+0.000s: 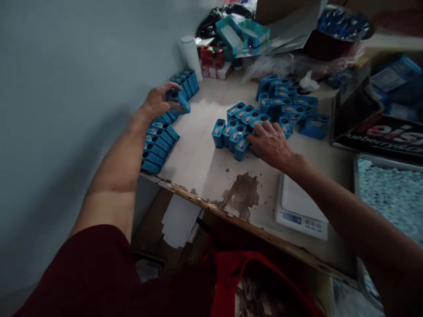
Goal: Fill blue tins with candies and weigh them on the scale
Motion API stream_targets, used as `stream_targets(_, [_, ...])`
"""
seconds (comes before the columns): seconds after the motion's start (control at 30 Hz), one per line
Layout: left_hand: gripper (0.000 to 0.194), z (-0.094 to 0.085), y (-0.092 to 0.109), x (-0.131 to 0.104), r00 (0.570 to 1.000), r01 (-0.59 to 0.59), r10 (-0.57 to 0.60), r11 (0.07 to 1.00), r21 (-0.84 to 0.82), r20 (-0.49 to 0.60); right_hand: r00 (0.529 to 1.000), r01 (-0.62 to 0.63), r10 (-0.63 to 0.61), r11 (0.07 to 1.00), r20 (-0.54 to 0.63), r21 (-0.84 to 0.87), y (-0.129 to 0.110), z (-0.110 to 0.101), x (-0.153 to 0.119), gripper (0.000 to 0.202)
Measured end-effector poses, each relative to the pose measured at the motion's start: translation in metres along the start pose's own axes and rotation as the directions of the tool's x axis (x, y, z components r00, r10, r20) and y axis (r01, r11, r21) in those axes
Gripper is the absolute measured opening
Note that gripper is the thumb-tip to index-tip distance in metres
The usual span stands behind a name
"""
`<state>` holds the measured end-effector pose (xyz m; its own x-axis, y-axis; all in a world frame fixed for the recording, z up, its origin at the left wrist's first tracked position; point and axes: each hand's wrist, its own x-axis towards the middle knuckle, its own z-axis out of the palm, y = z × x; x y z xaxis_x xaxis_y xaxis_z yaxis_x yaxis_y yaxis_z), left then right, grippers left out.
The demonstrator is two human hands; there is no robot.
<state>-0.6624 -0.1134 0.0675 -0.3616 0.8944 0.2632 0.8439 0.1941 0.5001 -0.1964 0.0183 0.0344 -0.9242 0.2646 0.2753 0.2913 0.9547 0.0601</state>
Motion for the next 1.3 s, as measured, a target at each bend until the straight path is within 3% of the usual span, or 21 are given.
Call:
stream_targets(0.1, [0.084,0.011,-0.022,-0.006,0.962,0.141,-0.127,0.989,-0.043,0.242,1.0,0.009,-0.01,1.0,0.024,0.025,0.003,0.005,0.004,0.022])
stream_targets(0.23, [0.084,0.016,-0.038,-0.029,0.923,0.206,-0.181,0.978,-0.04,0.339,0.994,0.001,-0.009,0.997,0.107,0.076,0.002,-0.001,0.001,0.023])
stream_targets(0.4, [0.107,0.029,-0.047,-0.057,0.963,0.149,-0.152,0.988,0.029,0.221,0.968,-0.176,0.145,0.975,0.207,0.139,-0.004,-0.036,-0.024,0.016])
stream_targets(0.53, [0.104,0.036,-0.043,-0.072,0.99,0.069,-0.066,0.997,-0.019,0.125,0.94,-0.3,0.267,0.943,0.211,0.142,0.0,-0.075,-0.075,0.017])
stream_targets(0.67, [0.121,0.027,-0.019,-0.078,0.991,0.079,-0.084,0.996,0.049,0.108,0.909,-0.392,0.377,0.918,0.179,0.06,0.006,-0.098,-0.145,0.024])
stream_targets(0.8, [0.138,0.018,0.021,-0.079,0.992,0.046,-0.064,0.986,0.159,0.107,0.893,-0.439,0.433,0.898,0.123,0.027,0.007,-0.099,-0.203,0.025])
stream_targets(0.9, [0.129,0.023,0.055,-0.077,0.994,0.041,-0.059,0.984,0.172,0.096,0.89,-0.456,0.452,0.884,0.06,0.104,0.006,-0.096,-0.225,0.026])
stream_targets(1.03, [0.138,0.041,0.097,-0.078,0.991,-0.001,-0.029,0.974,0.226,0.132,0.863,-0.476,0.504,0.836,-0.039,0.275,0.01,-0.108,-0.241,0.027])
stream_targets(1.17, [0.117,0.06,0.124,-0.084,0.986,-0.015,-0.014,0.984,0.178,0.165,0.791,-0.596,0.61,0.782,-0.032,0.182,0.036,-0.117,-0.285,0.032])
stream_targets(1.3, [0.091,0.073,0.13,-0.088,0.984,0.103,-0.115,0.99,0.092,0.136,0.73,-0.648,0.658,0.752,0.184,-0.117,0.07,-0.097,-0.369,0.088])
